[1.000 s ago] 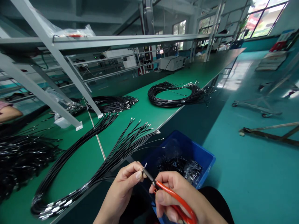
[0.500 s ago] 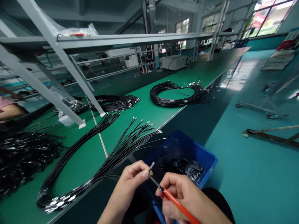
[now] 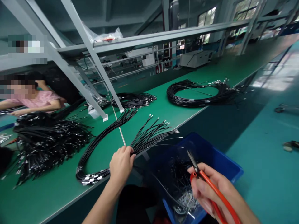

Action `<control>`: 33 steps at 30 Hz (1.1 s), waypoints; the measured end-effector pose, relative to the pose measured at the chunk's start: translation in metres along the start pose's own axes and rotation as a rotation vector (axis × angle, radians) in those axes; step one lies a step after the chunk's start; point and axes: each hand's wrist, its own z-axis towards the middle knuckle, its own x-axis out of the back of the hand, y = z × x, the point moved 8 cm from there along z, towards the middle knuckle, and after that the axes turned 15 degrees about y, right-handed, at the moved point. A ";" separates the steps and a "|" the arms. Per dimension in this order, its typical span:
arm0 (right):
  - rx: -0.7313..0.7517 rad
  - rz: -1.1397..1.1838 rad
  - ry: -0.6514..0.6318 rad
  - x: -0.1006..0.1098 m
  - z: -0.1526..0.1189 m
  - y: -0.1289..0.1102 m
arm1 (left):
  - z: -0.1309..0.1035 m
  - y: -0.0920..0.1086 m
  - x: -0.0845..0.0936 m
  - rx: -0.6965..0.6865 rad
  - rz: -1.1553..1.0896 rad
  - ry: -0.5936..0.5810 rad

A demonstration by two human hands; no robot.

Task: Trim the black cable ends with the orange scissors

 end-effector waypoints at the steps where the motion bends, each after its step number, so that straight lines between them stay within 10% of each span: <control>1: 0.027 0.013 -0.015 -0.004 -0.001 -0.005 | 0.001 -0.002 0.000 -0.003 0.007 -0.012; 11: 0.242 0.099 -0.051 -0.003 0.001 -0.029 | 0.021 -0.019 -0.004 0.129 -0.178 -0.122; 21: 0.264 0.238 0.176 -0.004 0.011 -0.025 | -0.016 0.132 0.009 -0.311 -0.549 -0.309; 27: 0.255 0.238 0.199 -0.003 0.007 -0.021 | -0.044 0.178 0.041 -0.706 -0.478 -0.003; 33: 0.344 0.235 0.214 -0.010 -0.005 -0.017 | -0.052 0.152 0.004 -0.191 -0.789 -0.411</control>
